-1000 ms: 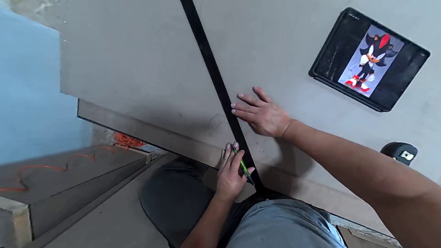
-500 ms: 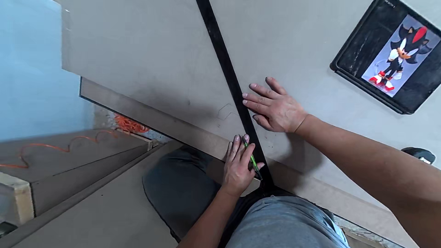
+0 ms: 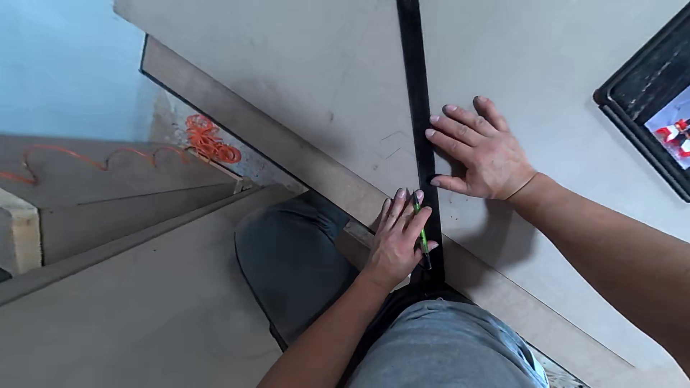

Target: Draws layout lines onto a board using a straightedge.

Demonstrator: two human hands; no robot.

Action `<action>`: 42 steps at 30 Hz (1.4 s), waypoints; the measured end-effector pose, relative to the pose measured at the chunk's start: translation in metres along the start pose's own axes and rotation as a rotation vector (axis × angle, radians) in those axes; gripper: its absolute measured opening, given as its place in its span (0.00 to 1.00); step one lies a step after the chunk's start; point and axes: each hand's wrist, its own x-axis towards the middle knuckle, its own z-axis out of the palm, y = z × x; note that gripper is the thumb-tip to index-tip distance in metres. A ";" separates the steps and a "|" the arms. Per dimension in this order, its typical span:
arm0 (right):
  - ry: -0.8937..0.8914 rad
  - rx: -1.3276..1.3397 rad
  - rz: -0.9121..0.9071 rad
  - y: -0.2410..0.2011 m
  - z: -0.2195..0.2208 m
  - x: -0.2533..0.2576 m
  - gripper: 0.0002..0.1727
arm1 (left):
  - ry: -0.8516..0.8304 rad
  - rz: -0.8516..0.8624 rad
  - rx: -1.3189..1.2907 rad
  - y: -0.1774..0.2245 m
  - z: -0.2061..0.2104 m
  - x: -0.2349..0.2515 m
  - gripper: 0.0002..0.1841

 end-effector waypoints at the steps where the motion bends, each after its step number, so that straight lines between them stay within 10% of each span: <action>1: -0.014 -0.005 -0.001 0.000 -0.001 0.001 0.45 | 0.001 0.000 -0.007 0.000 0.000 0.000 0.34; 36: -0.064 0.030 0.008 0.000 -0.001 0.002 0.60 | -0.025 -0.002 0.016 -0.001 -0.004 0.002 0.33; 42: -0.076 0.013 0.012 0.001 -0.002 0.002 0.59 | 0.178 -0.081 -0.355 -0.003 -0.031 0.012 0.20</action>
